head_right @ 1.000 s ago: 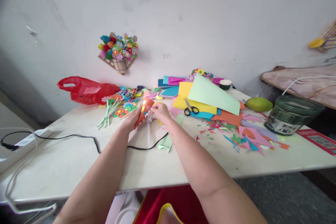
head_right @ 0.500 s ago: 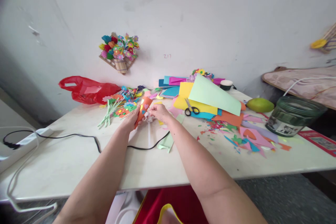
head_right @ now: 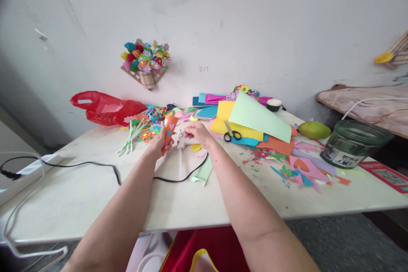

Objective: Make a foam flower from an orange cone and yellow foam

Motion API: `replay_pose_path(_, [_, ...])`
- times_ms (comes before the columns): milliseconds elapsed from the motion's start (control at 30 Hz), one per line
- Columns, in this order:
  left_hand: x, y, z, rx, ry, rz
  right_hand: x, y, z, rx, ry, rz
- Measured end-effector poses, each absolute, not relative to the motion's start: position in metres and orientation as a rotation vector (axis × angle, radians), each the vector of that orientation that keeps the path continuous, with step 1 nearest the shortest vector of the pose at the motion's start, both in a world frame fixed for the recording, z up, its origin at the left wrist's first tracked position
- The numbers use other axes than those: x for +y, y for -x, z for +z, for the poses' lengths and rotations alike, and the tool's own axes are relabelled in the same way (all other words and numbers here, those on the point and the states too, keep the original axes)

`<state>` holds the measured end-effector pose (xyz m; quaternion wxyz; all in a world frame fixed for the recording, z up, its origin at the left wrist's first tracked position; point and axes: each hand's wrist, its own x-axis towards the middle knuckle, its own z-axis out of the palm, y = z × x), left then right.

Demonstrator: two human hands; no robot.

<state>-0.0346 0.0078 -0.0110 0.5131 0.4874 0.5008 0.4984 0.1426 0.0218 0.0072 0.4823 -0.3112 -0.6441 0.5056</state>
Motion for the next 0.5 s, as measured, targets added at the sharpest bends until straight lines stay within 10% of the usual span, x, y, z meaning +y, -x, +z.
replay_pose_path(500, [0.0063, 0.0328, -0.0099, 1.211, -1.32, 1.385, 0.0315, -0.1539, 0.0031, -1.618, 1.048, 0.823])
